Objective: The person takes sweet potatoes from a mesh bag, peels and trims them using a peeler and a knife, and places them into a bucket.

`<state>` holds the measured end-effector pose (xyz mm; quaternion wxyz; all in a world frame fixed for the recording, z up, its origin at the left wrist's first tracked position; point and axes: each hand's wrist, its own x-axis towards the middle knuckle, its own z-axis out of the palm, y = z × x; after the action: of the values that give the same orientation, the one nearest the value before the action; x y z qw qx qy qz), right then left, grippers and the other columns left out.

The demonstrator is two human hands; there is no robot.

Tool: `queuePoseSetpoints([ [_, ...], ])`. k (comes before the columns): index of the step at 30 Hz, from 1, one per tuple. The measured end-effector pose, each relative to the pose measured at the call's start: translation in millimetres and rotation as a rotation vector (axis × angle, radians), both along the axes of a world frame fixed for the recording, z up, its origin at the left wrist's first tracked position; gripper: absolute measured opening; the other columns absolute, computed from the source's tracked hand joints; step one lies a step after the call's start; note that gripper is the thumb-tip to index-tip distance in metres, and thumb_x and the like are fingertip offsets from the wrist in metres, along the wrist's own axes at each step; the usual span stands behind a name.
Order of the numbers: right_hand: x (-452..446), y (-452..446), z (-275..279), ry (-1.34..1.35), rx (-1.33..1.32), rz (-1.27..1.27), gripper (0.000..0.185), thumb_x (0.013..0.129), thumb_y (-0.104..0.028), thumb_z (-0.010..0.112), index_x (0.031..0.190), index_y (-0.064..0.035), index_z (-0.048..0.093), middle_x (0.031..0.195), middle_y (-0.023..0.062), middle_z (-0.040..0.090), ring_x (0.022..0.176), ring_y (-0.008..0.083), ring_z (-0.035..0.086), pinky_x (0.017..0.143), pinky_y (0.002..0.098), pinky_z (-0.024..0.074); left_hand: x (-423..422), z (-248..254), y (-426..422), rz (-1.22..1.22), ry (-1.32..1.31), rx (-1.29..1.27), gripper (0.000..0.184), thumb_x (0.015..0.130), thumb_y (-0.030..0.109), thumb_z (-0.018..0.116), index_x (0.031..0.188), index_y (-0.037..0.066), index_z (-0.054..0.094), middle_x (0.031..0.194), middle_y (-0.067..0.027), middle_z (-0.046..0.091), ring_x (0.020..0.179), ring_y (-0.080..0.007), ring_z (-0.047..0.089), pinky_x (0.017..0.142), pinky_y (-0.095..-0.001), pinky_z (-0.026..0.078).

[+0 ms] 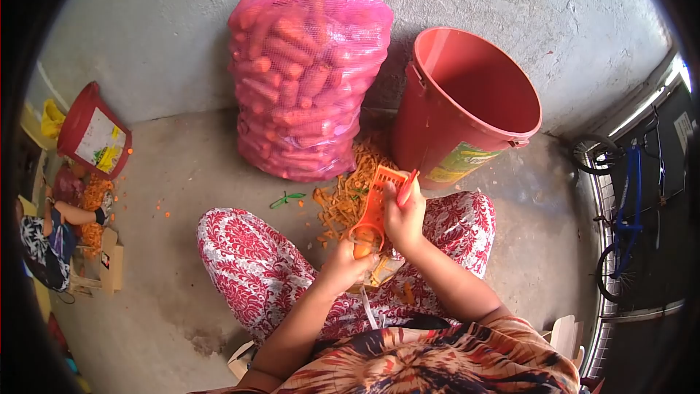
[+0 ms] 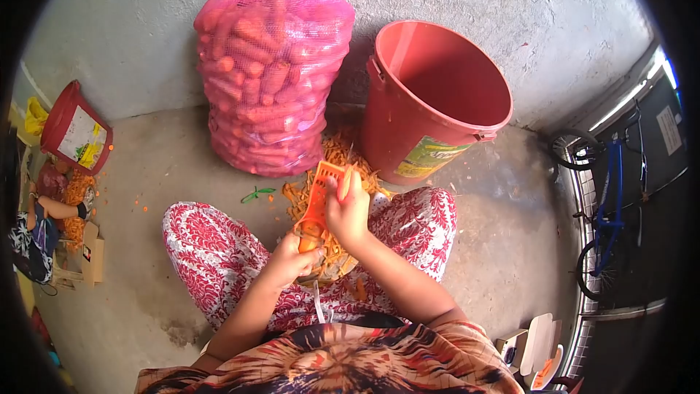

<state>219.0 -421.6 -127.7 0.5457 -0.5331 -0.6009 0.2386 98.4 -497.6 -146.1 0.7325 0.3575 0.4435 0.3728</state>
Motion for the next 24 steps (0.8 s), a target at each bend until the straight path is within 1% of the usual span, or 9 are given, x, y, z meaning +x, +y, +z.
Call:
queuePoseSetpoints([
  [4,24.4,40.1,-11.5,0.107,0.056,-0.175,0.01,0.081,-0.007,0.051,0.082,-0.0011,0.043,0.059,0.0109,0.048,0.051,0.0151,0.046,0.048,0.029,0.0392,1.3,-9.5,2.3,0.043,0.145,0.148,0.032,0.076,0.001,0.055,0.103,0.007,0.041,0.072,0.0016,0.045,0.047,-0.0023,0.035,0.036,-0.0161,0.027],
  [6,42.6,57.1,-8.5,0.144,0.102,-0.308,0.009,0.082,-0.008,0.05,0.084,-0.0009,0.044,0.06,0.0089,0.049,0.053,0.0134,0.046,0.049,0.0281,0.0397,2.9,-0.1,-2.5,0.049,0.124,0.059,0.033,0.075,0.0,0.055,0.103,0.007,0.041,0.074,0.0015,0.045,0.047,-0.0023,0.035,0.037,-0.0162,0.027],
  [10,42.2,43.2,4.0,0.247,-0.023,-0.169,0.007,0.083,-0.008,0.048,0.087,-0.0019,0.047,0.065,0.0024,0.05,0.055,0.0084,0.044,0.051,0.0239,0.0393,3.1,4.6,-4.9,0.082,0.048,-0.026,0.032,0.074,0.0,0.055,0.102,0.006,0.042,0.072,0.0022,0.044,0.047,-0.0024,0.035,0.037,-0.0163,0.027],
  [12,22.9,24.4,7.1,0.334,-0.042,-0.038,0.007,0.082,-0.007,0.049,0.087,-0.0017,0.047,0.063,0.0032,0.049,0.054,0.0098,0.044,0.051,0.0244,0.0393,3.9,3.8,-1.3,0.085,0.073,-0.036,0.03,0.074,-0.001,0.056,0.101,0.006,0.044,0.07,0.0028,0.044,0.047,-0.0023,0.036,0.037,-0.0161,0.027],
  [16,0.4,-3.2,7.4,0.017,-0.051,0.042,0.012,0.079,-0.005,0.052,0.086,-0.0007,0.044,0.061,0.0135,0.054,0.053,0.0196,0.055,0.048,0.0305,0.042,4.7,11.8,3.0,0.105,0.047,0.032,0.029,0.073,-0.002,0.057,0.099,0.005,0.046,0.068,0.0035,0.044,0.046,-0.0023,0.036,0.037,-0.0159,0.027],
  [18,-1.8,-1.9,5.9,0.031,-0.02,0.027,0.01,0.078,-0.004,0.052,0.083,-0.0006,0.044,0.059,0.0133,0.053,0.051,0.0213,0.054,0.048,0.0311,0.0418,3.4,10.0,0.9,0.098,0.008,-0.042,0.028,0.074,-0.001,0.056,0.099,0.006,0.046,0.068,0.0037,0.043,0.047,-0.0026,0.036,0.037,-0.0156,0.027],
  [21,13.0,23.8,-17.7,0.08,-0.008,-0.047,0.009,0.078,-0.003,0.052,0.082,-0.0002,0.044,0.058,0.0121,0.051,0.05,0.0188,0.051,0.048,0.0307,0.0414,1.6,10.7,2.4,0.105,-0.097,-0.113,0.026,0.075,0.001,0.055,0.099,0.006,0.045,0.069,0.0035,0.042,0.049,-0.0026,0.035,0.037,-0.015,0.027],
  [22,17.4,40.1,-20.9,0.105,0.206,-0.116,0.008,0.078,-0.003,0.051,0.08,-0.0005,0.044,0.056,0.009,0.048,0.048,0.0164,0.046,0.048,0.03,0.0407,0.8,11.3,2.0,0.113,-0.14,-0.132,0.025,0.076,0.001,0.054,0.099,0.006,0.045,0.07,0.0034,0.042,0.05,-0.0026,0.035,0.037,-0.0147,0.027],
  [24,41.9,63.8,-11.0,0.056,0.145,-0.385,0.009,0.081,-0.006,0.052,0.079,-0.0021,0.044,0.059,0.0039,0.049,0.051,0.0132,0.044,0.049,0.0265,0.0395,-1.0,17.3,-5.1,0.063,-0.231,-0.202,0.024,0.077,0.002,0.053,0.098,0.006,0.044,0.071,0.003,0.041,0.051,-0.0024,0.035,0.038,-0.0141,0.026],
])
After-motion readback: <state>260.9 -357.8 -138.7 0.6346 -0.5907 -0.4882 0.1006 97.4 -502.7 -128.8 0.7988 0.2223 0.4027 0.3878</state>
